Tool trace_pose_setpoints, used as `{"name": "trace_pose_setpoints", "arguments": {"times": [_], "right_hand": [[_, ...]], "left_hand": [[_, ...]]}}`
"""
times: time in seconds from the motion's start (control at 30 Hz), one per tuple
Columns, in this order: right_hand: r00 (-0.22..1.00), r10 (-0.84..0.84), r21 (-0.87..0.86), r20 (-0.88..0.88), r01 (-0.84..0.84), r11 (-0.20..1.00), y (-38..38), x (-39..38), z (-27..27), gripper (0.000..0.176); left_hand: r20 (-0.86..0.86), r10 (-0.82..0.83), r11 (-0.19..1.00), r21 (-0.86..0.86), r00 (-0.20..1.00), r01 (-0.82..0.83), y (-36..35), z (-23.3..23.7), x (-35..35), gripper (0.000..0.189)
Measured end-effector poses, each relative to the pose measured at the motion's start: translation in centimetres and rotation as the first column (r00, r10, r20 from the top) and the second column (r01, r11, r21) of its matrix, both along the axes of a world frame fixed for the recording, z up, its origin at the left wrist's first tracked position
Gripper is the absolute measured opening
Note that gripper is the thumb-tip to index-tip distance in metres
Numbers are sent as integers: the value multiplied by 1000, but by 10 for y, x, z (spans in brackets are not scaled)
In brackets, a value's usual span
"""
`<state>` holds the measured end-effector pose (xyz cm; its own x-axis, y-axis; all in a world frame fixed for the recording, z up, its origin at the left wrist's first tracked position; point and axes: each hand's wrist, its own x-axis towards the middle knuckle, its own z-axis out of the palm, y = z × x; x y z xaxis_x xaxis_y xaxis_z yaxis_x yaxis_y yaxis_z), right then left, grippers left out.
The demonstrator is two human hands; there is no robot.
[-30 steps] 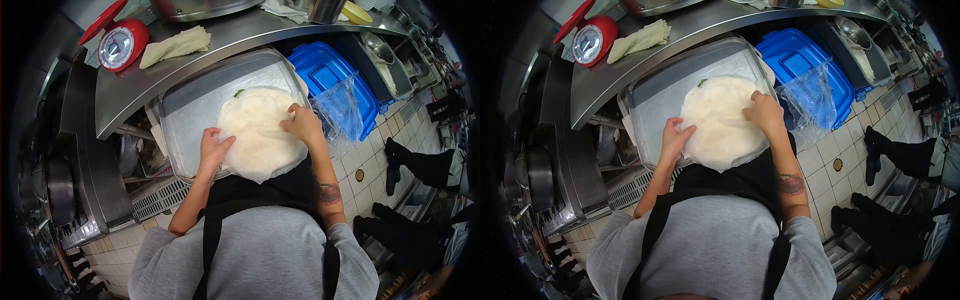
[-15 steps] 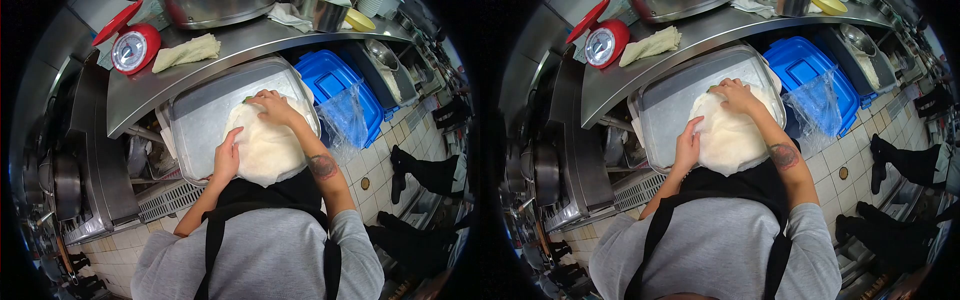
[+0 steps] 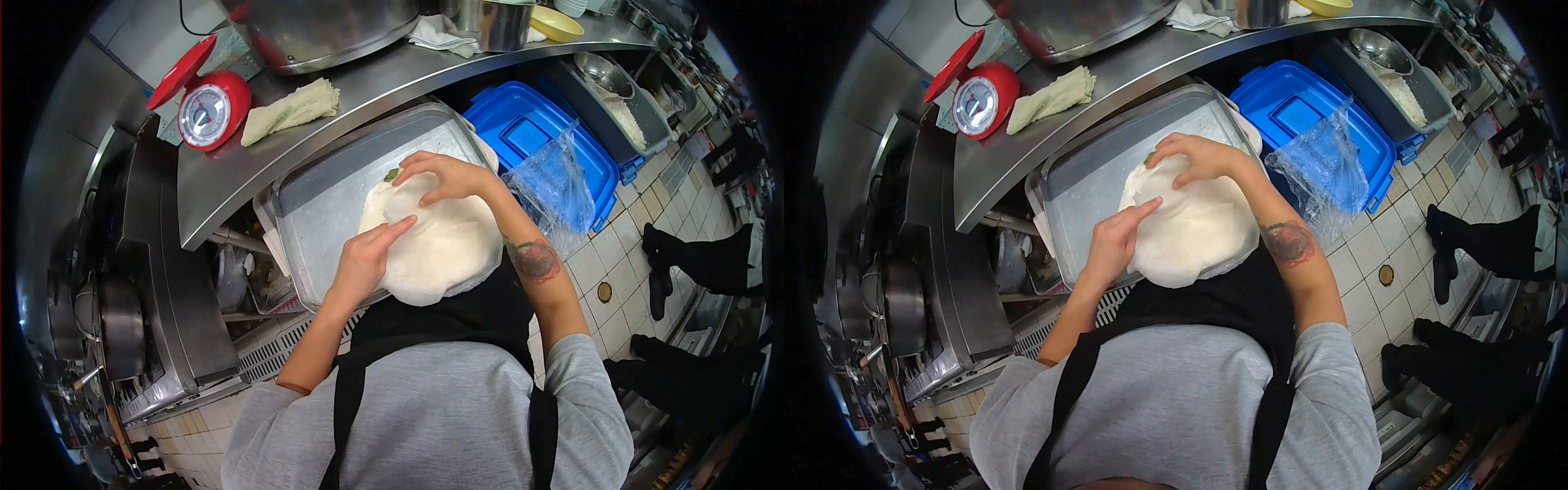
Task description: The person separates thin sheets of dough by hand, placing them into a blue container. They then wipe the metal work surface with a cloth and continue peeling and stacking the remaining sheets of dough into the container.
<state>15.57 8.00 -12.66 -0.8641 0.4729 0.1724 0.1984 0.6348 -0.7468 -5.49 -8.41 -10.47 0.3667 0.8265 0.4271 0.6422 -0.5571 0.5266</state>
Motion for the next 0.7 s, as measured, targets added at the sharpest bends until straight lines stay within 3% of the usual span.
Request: {"name": "trace_pose_setpoints", "arguments": {"times": [0.1, 0.23, 0.4, 0.43, 0.53, 0.57, 0.67, 0.7], "right_hand": [[1000, 2, -80, -22, -4, 997, -16, 10, 27, 69], [997, 78, 23, -6, -78, 997, -41, 17, 64, 67], [972, 233, 50, -32, -231, 972, -66, 31, 94, 66], [938, 316, -8, -140, -320, 947, -67, 32, 93, 59], [911, 330, -147, -248, -372, 916, -82, 44, 107, 52], [909, 324, -81, -262, -355, 931, -86, 48, 110, 41], [980, 97, -334, -174, -152, 930, -95, 74, 111, 35], [970, 17, -363, -242, -107, 926, -97, 82, 106, 32]], "left_hand": [[-185, -182, 983, -38, 966, 178, 4, 34, 11, 53], [-365, -397, 903, 11, 842, 430, 10, 71, 22, 45], [-314, -594, 791, -61, 741, 609, 18, 131, 30, 54], [-319, -620, 771, -79, 717, 632, 17, 142, 32, 54], [-262, -710, 699, -147, 654, 700, 17, 168, 41, 51], [-230, -713, 699, -160, 662, 697, 18, 173, 43, 50], [-165, -698, 716, -181, 697, 674, 25, 186, 44, 48], [-161, -680, 733, -177, 715, 657, 28, 190, 45, 47]]}}
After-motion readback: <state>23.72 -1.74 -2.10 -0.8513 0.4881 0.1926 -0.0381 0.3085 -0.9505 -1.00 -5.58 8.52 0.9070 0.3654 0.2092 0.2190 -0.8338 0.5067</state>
